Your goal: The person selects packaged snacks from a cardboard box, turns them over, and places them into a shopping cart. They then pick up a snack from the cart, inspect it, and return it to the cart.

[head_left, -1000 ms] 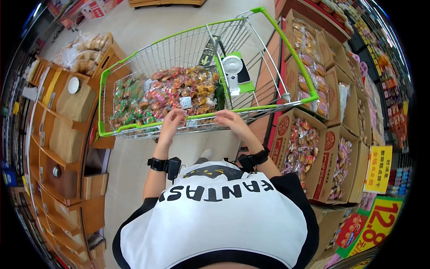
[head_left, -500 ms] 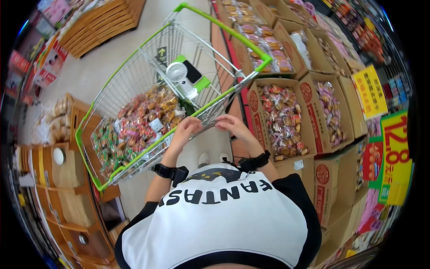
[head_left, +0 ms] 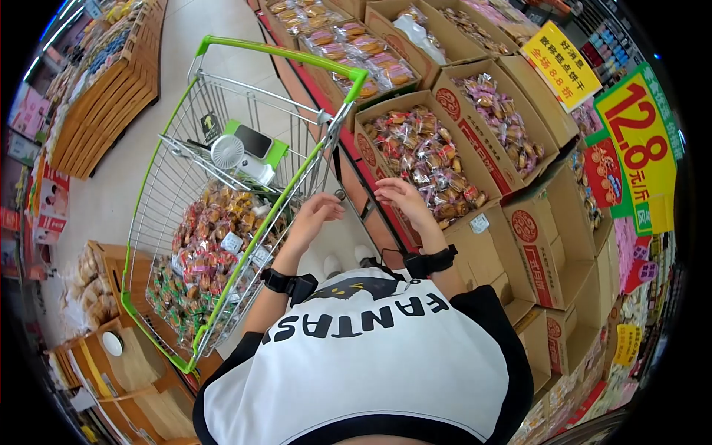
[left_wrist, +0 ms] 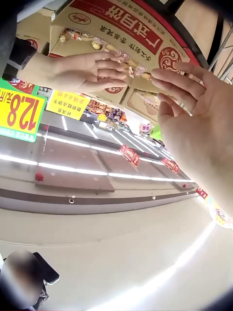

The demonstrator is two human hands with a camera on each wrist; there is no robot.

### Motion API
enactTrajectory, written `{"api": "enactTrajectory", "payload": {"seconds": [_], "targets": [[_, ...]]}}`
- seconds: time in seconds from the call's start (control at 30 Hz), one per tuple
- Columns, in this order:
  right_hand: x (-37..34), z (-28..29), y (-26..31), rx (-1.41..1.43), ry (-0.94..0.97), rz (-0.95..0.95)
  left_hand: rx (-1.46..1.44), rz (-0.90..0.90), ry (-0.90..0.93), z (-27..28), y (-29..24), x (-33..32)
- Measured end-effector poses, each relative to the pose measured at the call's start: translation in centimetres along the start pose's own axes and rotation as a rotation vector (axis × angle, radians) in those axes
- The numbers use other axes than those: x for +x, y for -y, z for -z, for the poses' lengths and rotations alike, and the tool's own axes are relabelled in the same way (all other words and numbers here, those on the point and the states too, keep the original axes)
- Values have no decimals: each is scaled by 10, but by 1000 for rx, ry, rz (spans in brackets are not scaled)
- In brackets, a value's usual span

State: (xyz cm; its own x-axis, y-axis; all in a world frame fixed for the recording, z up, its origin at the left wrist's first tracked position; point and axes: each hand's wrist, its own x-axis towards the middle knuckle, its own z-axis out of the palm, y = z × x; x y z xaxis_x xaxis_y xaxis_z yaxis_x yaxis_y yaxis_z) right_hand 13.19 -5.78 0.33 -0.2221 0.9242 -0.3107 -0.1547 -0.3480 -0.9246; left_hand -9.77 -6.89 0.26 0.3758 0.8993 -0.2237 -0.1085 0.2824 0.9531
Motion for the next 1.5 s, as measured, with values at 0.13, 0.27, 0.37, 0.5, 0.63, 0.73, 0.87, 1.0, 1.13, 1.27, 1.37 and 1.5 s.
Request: {"api": "enactTrajectory", "payload": {"seconds": [0.13,0.27,0.37,0.5,0.63,0.73,0.87,1.0,1.13,1.27,1.37,1.5], "targets": [[-7,23,2,19,-88,32,-9,14,57,-12,0,10],[-14,40,4,12,-155,58,12,37,101,-19,3,21],[-19,48,7,10,-230,52,74,52,141,-23,6,31],[-21,58,7,38,-246,80,127,30,222,-34,1,44],[-20,65,12,40,-245,69,124,42,216,-40,8,63],[-18,72,14,52,-254,71,142,42,193,-45,14,82],[-9,90,4,60,-260,49,477,-145,119,-57,9,101],[-8,100,0,77,-249,69,661,-295,30,-66,13,127],[-10,109,-5,119,-295,54,882,-336,-95,-79,4,154],[-12,120,-10,121,-332,51,1034,-664,-188,-80,5,187],[-12,124,-7,137,-355,26,1123,-578,-154,-81,3,204],[-8,132,-13,171,-359,34,1267,-546,-141,-74,20,230]]}}
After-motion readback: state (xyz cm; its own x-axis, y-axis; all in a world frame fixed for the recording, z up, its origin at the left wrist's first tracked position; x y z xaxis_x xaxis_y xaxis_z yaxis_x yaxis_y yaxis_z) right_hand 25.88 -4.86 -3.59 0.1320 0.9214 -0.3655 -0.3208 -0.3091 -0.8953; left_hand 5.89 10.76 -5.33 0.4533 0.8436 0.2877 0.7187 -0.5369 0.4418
